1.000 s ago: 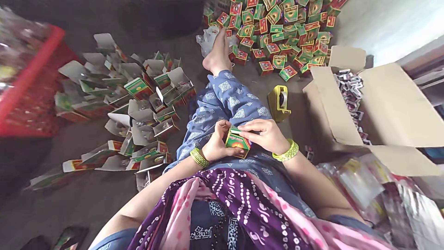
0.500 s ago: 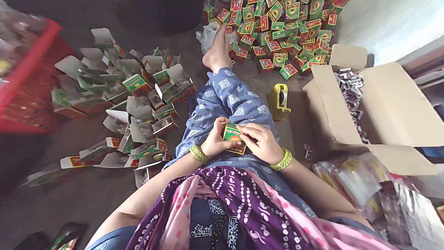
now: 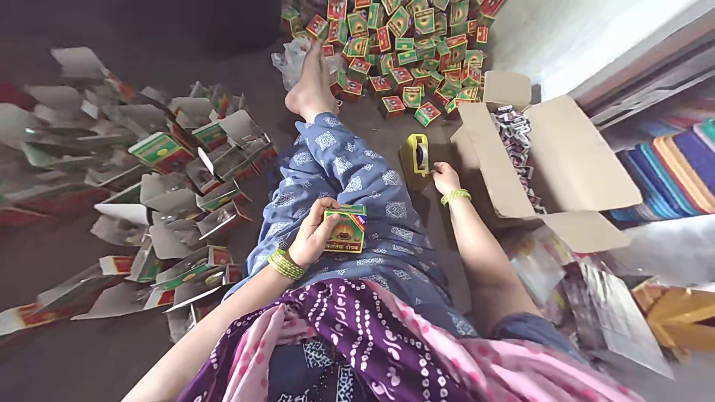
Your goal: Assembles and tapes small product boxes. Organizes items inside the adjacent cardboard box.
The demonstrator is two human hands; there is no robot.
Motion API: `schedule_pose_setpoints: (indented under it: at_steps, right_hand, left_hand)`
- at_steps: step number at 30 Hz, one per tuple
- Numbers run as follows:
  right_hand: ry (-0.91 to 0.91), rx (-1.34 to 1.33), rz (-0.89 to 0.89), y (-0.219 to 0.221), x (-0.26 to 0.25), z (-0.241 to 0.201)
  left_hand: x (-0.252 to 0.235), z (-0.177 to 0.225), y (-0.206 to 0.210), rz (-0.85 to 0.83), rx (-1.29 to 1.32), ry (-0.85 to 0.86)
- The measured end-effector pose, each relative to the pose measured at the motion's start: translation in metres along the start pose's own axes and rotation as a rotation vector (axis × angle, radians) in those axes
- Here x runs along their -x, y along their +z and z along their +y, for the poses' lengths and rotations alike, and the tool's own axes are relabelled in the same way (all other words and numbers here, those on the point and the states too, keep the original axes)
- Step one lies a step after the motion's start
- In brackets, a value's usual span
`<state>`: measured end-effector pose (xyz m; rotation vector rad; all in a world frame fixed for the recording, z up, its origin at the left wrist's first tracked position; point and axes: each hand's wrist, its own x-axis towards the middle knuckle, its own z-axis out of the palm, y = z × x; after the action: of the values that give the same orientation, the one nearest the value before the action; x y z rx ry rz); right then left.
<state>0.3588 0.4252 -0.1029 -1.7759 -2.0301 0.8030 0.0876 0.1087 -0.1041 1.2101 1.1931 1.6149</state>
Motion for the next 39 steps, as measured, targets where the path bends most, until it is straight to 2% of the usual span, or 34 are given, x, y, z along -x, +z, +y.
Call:
schedule_pose_setpoints:
  at_steps: [5, 9, 15, 20, 23, 29, 33, 39]
  right_hand:
    - [-0.009, 0.050, -0.090, 0.004, -0.033, 0.013]
    - [0.079, 0.028, -0.132, 0.006, -0.043, 0.011]
    - [0.159, -0.029, -0.118, 0.001, -0.046, 0.006]
    - [0.265, -0.253, -0.072, -0.009, -0.033, 0.006]
    - [0.315, -0.282, -0.080, -0.012, -0.018, 0.009]
    - [0.292, -0.153, -0.084, -0.007, 0.016, 0.009]
    - [0.303, -0.202, -0.056, 0.001, 0.014, 0.015]
    - [0.205, -0.029, 0.005, 0.005, 0.010, 0.014]
  left_hand:
    - [-0.003, -0.001, -0.001, -0.005, -0.007, 0.000]
    - [-0.003, -0.001, 0.000, -0.005, -0.007, -0.012]
    - [-0.003, -0.002, -0.001, -0.014, 0.007, 0.012]
    - [-0.003, -0.001, -0.001, -0.015, 0.007, 0.013]
    - [-0.003, -0.002, -0.001, -0.008, 0.019, 0.012]
    - [-0.002, -0.002, -0.001, -0.006, 0.009, -0.016]
    - [-0.001, -0.002, 0.000, -0.003, 0.018, -0.010]
    - [-0.001, -0.003, 0.001, -0.007, 0.020, -0.009]
